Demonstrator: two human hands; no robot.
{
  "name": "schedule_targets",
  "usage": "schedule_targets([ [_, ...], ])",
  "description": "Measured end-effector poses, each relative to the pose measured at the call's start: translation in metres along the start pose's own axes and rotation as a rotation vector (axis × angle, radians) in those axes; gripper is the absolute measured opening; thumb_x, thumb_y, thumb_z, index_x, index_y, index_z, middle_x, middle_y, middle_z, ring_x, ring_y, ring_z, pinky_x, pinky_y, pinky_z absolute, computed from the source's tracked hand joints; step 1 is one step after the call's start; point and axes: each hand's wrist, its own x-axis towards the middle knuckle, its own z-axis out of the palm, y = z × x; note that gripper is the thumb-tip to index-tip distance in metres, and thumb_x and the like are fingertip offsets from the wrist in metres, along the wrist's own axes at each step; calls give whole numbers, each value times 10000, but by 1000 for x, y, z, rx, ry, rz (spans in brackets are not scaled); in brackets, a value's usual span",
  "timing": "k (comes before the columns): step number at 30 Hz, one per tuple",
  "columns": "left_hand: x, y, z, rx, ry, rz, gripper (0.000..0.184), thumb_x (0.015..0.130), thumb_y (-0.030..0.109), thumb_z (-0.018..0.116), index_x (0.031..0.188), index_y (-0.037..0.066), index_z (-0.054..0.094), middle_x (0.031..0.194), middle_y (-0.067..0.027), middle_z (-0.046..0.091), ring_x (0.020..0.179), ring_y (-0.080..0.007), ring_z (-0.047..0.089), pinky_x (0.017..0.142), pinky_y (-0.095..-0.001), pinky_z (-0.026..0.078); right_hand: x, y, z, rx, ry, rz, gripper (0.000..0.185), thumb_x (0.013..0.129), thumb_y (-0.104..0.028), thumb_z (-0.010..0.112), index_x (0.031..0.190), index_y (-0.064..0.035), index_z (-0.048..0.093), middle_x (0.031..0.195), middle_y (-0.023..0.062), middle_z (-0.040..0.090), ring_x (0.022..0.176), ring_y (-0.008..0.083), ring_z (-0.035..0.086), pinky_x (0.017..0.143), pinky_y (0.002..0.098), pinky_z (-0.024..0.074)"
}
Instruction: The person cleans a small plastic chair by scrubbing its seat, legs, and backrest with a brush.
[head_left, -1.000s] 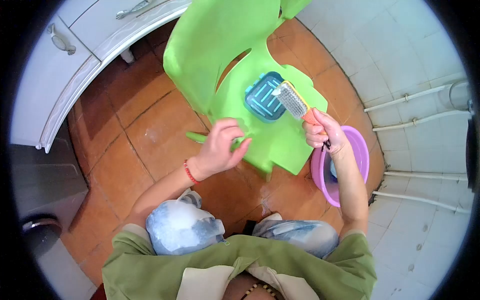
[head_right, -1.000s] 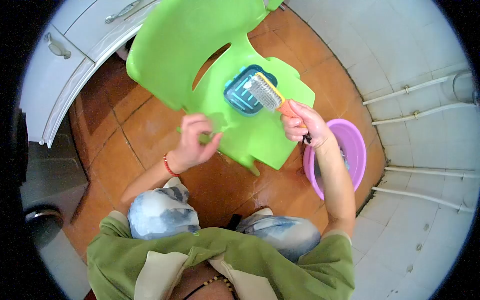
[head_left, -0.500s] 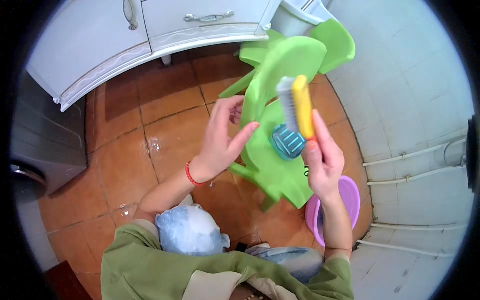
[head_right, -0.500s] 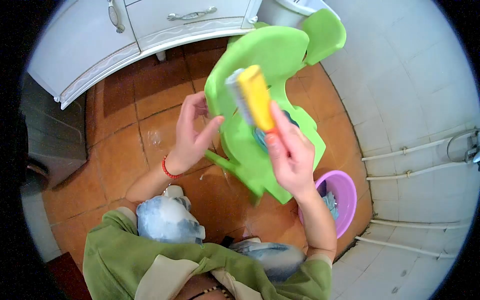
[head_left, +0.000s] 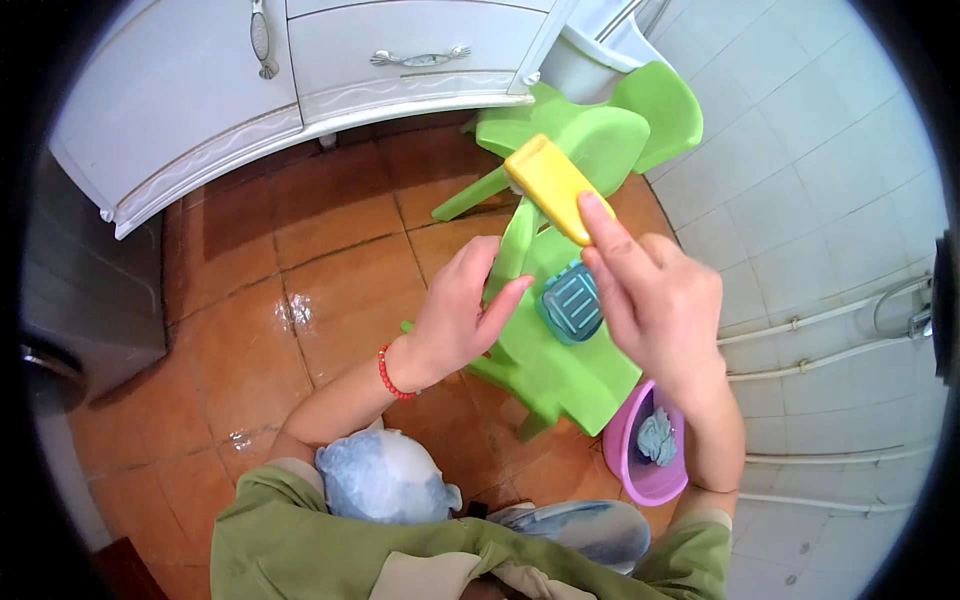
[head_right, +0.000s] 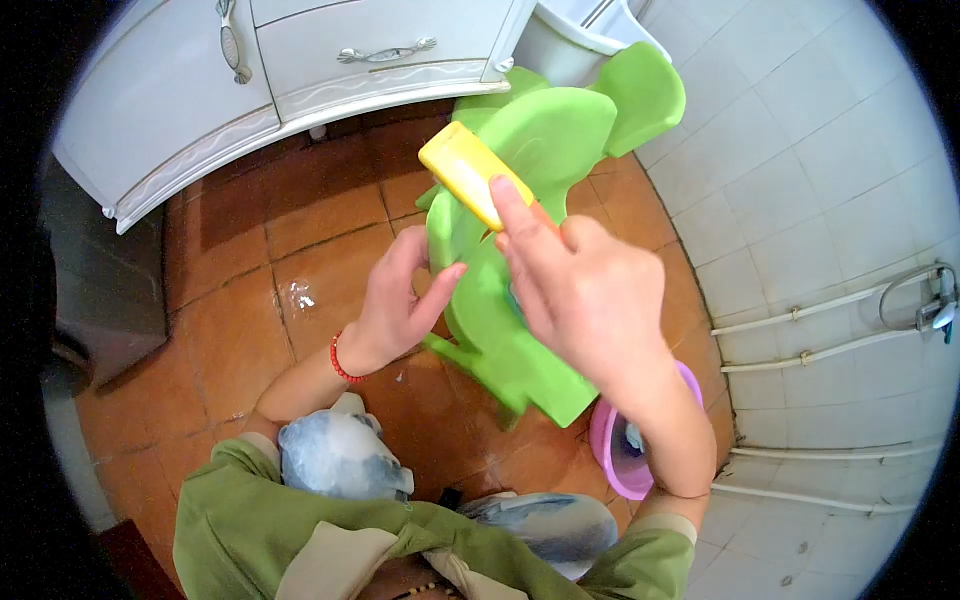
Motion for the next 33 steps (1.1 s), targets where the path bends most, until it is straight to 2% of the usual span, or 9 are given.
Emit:
schedule_targets([
  [6,2,2,-6,16,-36,-2,281,854,69,631,1086,-34,509,887,-139,581,754,-236,585,685,-321,473,22,33,22,21,59,43,399,837,-231,643,1232,-202,597,553,53,461,442,208,496,408,344,390],
  [9,0,-3,-1,-79,-8,-5,252,860,93,624,1052,-17,505,893,-168,546,788,-336,558,692,-380,449,-7,-6,6,14,29,6,441,815,-217,664,1249,-195,590,547,42,439,426,188,479,392,335,379],
  [12,-2,-5,0,-78,-11,1,255,858,89,629,1053,-18,503,887,-164,544,778,-328,555,684,-373,449,-13,-21,-13,6,-134,51,462,823,-126,657,1274,-190,581,573,68,493,500,213,507,455,341,393],
  [15,-2,-6,-1,-33,-25,11,264,853,75,642,1056,-26,506,870,-128,573,753,-230,579,685,-318,469,8,22,21,-43,36,97,390,848,-217,624,1235,-181,595,572,68,477,447,230,505,420,367,402],
  [19,0,-1,-5,-13,-65,-40,266,859,83,641,1062,-23,506,884,-127,575,762,-226,582,694,-315,473,31,53,36,-14,-24,285,333,892,-217,564,1220,-166,591,632,105,558,529,286,562,477,407,433],
  [20,-2,-3,-4,-25,-61,-38,268,861,89,641,1065,-23,507,887,-128,575,770,-227,585,697,-314,475,23,47,35,-8,16,202,366,879,-200,574,1244,-170,575,647,101,582,544,275,574,478,404,437],
  [24,-4,-5,1,-102,-16,-48,280,861,111,645,1073,-21,518,897,-129,581,804,-232,595,712,-306,478,-19,-13,11,13,79,-48,524,756,-120,689,1266,-175,586,566,-1,341,392,135,378,349,288,318],
  [28,-5,-12,-6,-62,-115,-106,285,849,94,625,1083,-16,505,907,-165,544,810,-335,545,729,-340,456,-48,-20,30,-79,197,-140,524,735,-99,681,1245,-198,610,594,-15,248,415,110,324,359,262,293],
  [33,-10,-15,-21,-324,-225,-168,357,835,18,559,1184,-10,489,1058,-135,578,995,-227,569,862,-307,455,-82,-32,43,-263,125,-275,506,743,-62,621,1225,-216,629,606,-23,224,432,103,307,375,248,278],
])
